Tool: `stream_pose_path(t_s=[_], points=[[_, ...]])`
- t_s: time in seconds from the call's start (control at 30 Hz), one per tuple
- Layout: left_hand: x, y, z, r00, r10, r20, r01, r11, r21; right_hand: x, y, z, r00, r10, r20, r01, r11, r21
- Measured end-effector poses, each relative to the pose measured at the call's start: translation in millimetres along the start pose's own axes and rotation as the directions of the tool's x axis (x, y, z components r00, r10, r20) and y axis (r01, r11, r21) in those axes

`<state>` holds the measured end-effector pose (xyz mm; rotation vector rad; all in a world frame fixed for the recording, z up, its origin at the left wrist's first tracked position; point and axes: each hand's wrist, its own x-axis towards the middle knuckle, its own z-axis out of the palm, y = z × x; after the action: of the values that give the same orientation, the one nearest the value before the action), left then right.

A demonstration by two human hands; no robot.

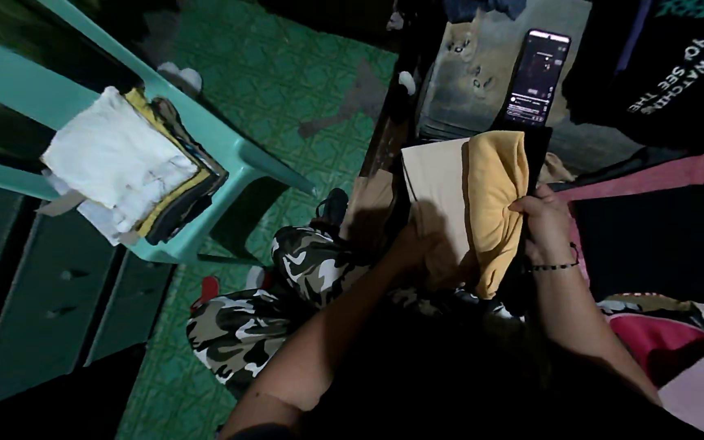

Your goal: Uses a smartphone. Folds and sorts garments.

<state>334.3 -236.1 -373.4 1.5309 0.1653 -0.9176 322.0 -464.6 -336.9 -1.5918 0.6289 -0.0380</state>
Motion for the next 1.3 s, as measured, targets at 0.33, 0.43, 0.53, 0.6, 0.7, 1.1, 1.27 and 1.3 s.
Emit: stream_pose_path(t_s=[0.33, 0.43, 0.53, 0.6, 0.7, 1.1, 1.27, 1.3], points=[[-19.3, 29.5, 10.6, 0.995, 0.087, 0.052, -0.091, 0.993, 0.078, -19.6, -28.7, -17.2, 0.985, -0.106, -0.139, 0.104, 0.994, -0.026], [-37.4, 46.4, 2.2, 0.992, 0.109, 0.060, -0.117, 0.983, 0.141, -29.6, -49.8, -34.5, 0.965, -0.147, -0.215, 0.133, 0.988, -0.080], [-65.6, 61.5, -18.6, 0.988, 0.150, -0.033, -0.145, 0.981, 0.133, -35.5, -67.8, -53.6, 0.947, -0.191, -0.258, 0.177, 0.981, -0.076], [-93.5, 69.4, -37.2, 0.978, 0.174, -0.115, -0.178, 0.984, -0.016, -38.3, -77.5, -63.6, 0.931, -0.241, -0.275, 0.225, 0.970, -0.089], [-139.0, 69.7, -69.5, 0.950, 0.244, -0.193, -0.290, 0.919, -0.266, -44.0, -86.4, -64.8, 0.886, -0.412, -0.215, 0.364, 0.903, -0.230], [-222.7, 60.9, -70.3, 0.543, 0.464, -0.700, -0.816, 0.489, -0.308, -119.6, -47.5, 85.6, 0.389, -0.121, 0.913, 0.097, 0.991, 0.090], [-224.5, 28.1, -28.4, 0.546, 0.406, -0.733, -0.804, 0.499, -0.322, -157.2, -64.8, 110.4, 0.510, -0.209, 0.834, -0.111, 0.946, 0.305], [-225.9, 22.4, -20.4, 0.556, 0.377, -0.741, -0.785, 0.530, -0.319, -162.9, -72.1, 113.9, 0.596, -0.157, 0.787, -0.190, 0.925, 0.328]])
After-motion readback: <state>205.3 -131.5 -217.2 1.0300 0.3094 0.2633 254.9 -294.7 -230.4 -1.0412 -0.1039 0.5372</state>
